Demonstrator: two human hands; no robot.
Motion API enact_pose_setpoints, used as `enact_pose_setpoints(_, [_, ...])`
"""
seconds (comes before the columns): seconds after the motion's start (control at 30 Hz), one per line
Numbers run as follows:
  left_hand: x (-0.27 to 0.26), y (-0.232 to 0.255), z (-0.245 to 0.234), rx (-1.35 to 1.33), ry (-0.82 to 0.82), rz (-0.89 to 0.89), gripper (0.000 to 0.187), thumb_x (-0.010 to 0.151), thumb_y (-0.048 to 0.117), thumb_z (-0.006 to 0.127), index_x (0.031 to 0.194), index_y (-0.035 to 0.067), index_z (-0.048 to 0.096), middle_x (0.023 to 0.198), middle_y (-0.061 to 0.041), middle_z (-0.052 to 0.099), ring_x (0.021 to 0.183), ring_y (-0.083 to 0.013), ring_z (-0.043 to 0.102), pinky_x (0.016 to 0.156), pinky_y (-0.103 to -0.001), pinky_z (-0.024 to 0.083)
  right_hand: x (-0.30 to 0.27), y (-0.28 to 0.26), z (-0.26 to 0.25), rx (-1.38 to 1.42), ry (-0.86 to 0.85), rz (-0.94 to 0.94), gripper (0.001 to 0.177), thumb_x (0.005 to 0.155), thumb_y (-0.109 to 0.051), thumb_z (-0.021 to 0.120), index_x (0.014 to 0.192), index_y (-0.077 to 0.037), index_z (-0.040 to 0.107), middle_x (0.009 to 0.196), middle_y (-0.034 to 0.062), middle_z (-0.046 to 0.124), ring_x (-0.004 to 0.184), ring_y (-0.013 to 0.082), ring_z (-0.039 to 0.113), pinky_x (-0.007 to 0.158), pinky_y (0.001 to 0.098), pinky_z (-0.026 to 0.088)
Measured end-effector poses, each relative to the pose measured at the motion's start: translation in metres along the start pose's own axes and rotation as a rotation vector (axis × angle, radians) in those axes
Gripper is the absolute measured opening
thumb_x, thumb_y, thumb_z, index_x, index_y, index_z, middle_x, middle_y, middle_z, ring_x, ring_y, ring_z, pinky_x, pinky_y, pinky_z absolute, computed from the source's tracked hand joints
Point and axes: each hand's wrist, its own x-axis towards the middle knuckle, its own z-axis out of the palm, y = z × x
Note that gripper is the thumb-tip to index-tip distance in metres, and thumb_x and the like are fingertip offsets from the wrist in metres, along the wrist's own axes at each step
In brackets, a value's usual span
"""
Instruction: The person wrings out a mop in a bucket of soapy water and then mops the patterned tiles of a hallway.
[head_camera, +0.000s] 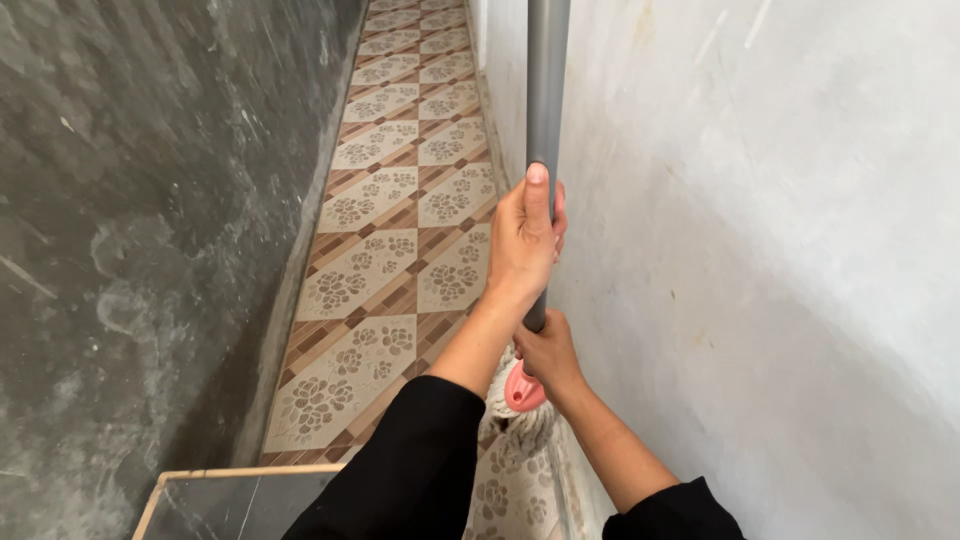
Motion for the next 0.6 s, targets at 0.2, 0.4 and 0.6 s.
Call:
enact_pose_setpoints(0.2, [0.044,-0.046,-0.004,0.073,0.073,-0.037,0.065,0.093,0.069,0.028,0.068,0.011,0.044,0.050,0.004,0.039,0.040,-0.0063,0.041,0.036,-0.024,0.031,0.059,0.015,-0.013,-0.101,-0.106,-0.051,0.029,0.087,-0.011,0.063,0.061,0.002,0.056,0.052,0.0045,0.054,0.042,0.0103,0.049,0.040,0.0267,0.039])
enact_pose_setpoints(0.4, [0.092,-0.088,-0.018,0.019,0.105,-0.136,0.065,0.093,0.068,0.030,0.067,0.010,0.043,0.048,0.003,0.036,0.040,-0.0069,0.036,0.036,-0.026,0.029,0.133,0.024,-0.011,-0.129,-0.154,-0.074,0.022,0.083,-0.008,0.060,0.063,0.001,0.060,0.053,0.0046,0.057,0.045,0.0126,0.055,0.044,0.0278,0.044])
enact_pose_setpoints(0.6, [0.166,-0.125,-0.045,-0.025,0.086,-0.147,0.064,0.093,0.068,0.028,0.067,0.011,0.040,0.046,0.003,0.033,0.036,-0.0080,0.032,0.033,-0.027,0.027,0.209,0.019,0.005,-0.072,-0.152,-0.038,0.023,0.086,-0.011,0.060,0.065,-0.001,0.058,0.054,0.0034,0.056,0.045,0.0121,0.053,0.044,0.0275,0.044])
